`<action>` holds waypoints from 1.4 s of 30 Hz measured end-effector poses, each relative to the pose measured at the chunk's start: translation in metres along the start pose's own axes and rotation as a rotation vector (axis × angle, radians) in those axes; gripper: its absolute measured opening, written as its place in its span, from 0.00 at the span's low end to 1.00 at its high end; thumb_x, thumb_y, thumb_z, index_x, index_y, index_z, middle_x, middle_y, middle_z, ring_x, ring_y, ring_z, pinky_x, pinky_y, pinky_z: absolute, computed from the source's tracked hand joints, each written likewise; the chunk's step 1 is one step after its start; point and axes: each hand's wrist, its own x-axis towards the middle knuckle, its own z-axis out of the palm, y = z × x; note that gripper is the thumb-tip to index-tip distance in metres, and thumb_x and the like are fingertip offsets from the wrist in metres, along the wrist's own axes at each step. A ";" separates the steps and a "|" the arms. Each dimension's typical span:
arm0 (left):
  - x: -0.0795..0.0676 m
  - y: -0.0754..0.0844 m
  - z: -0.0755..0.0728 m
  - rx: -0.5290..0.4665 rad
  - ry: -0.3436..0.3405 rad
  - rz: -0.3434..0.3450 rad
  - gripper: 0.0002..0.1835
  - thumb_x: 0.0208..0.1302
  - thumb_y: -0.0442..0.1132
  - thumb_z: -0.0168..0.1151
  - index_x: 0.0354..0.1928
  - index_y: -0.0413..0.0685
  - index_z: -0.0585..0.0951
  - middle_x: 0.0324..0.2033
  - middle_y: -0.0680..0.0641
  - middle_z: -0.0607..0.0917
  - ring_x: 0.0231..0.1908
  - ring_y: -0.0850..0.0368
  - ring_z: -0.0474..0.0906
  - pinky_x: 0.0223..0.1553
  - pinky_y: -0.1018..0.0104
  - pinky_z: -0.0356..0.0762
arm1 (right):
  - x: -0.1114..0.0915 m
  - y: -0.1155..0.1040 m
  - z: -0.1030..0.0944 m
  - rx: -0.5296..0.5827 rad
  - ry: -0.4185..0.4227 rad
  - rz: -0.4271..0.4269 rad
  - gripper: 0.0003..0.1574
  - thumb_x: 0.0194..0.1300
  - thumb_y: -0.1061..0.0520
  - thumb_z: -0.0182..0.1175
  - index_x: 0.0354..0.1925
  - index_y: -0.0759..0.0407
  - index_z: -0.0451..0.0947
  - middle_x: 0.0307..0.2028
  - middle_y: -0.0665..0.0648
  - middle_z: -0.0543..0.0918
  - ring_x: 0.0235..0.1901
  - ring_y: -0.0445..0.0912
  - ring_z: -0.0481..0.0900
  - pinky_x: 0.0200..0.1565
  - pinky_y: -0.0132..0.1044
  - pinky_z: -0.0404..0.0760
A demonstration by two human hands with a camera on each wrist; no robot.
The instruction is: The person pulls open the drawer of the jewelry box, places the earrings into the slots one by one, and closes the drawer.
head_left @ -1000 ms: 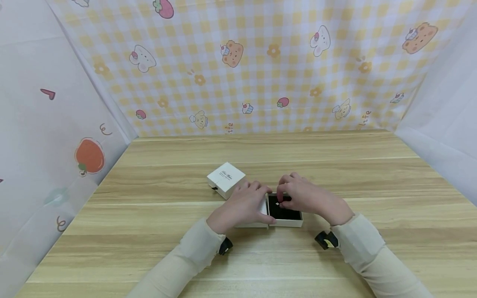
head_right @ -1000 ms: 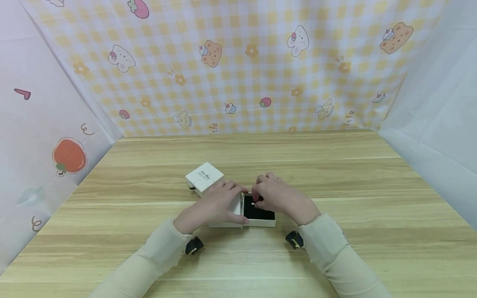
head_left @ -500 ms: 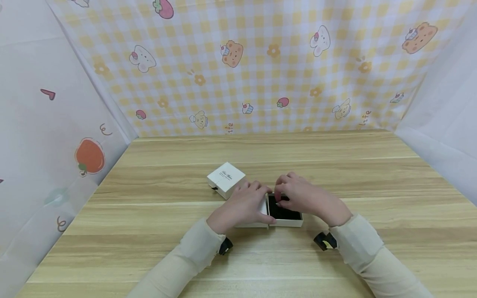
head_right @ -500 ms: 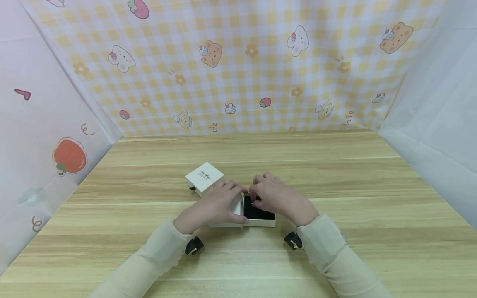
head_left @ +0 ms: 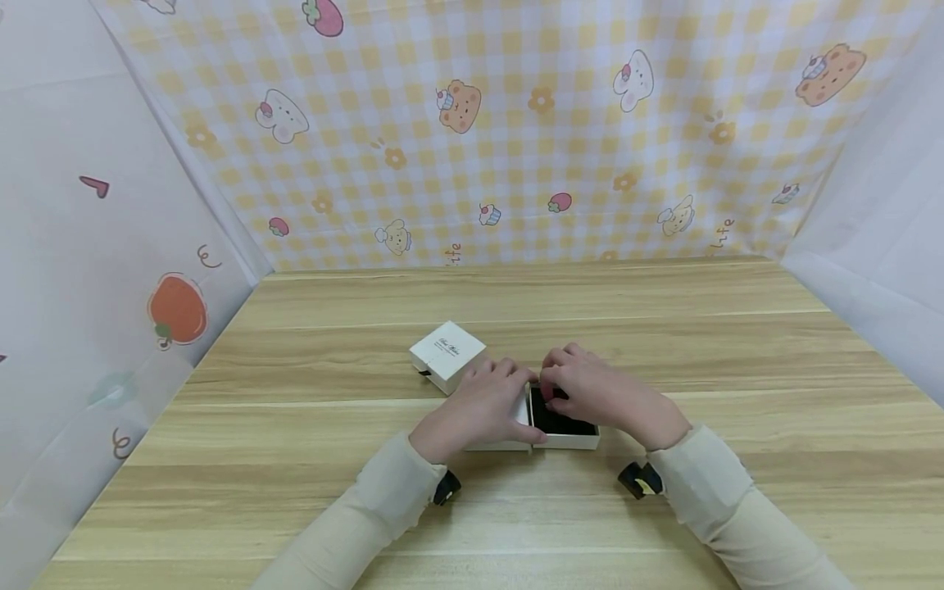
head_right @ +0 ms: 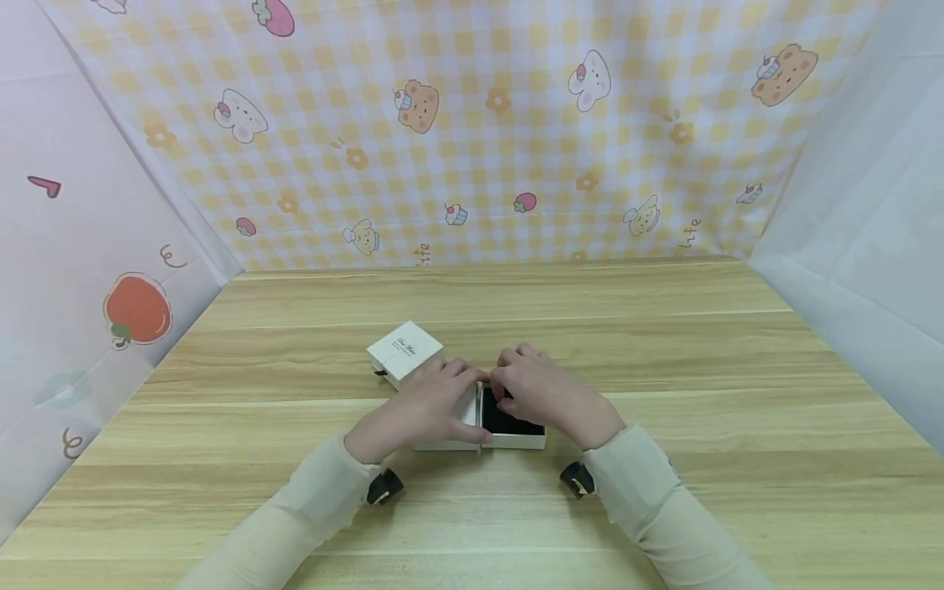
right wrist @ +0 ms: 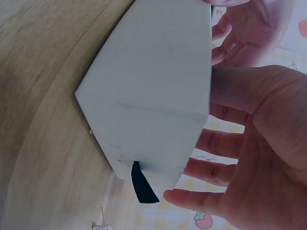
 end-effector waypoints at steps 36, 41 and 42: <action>0.001 0.000 0.002 0.004 0.006 0.000 0.40 0.47 0.65 0.66 0.62 0.57 0.70 0.59 0.49 0.72 0.56 0.50 0.65 0.59 0.51 0.61 | -0.011 0.014 -0.025 0.108 -0.036 0.090 0.09 0.56 0.57 0.65 0.38 0.55 0.79 0.50 0.60 0.77 0.52 0.60 0.70 0.51 0.54 0.71; 0.001 0.000 0.001 0.002 0.007 -0.001 0.41 0.46 0.65 0.66 0.62 0.56 0.70 0.58 0.48 0.72 0.56 0.49 0.66 0.59 0.50 0.61 | -0.017 0.017 -0.033 0.138 -0.051 0.136 0.12 0.57 0.57 0.65 0.41 0.56 0.79 0.53 0.62 0.75 0.56 0.63 0.67 0.54 0.59 0.68; 0.001 0.000 0.001 0.001 0.007 -0.002 0.41 0.46 0.65 0.66 0.62 0.57 0.70 0.59 0.48 0.72 0.56 0.49 0.65 0.59 0.49 0.61 | -0.018 0.018 -0.033 0.138 -0.049 0.139 0.12 0.57 0.57 0.65 0.41 0.57 0.79 0.52 0.63 0.75 0.56 0.64 0.66 0.54 0.59 0.68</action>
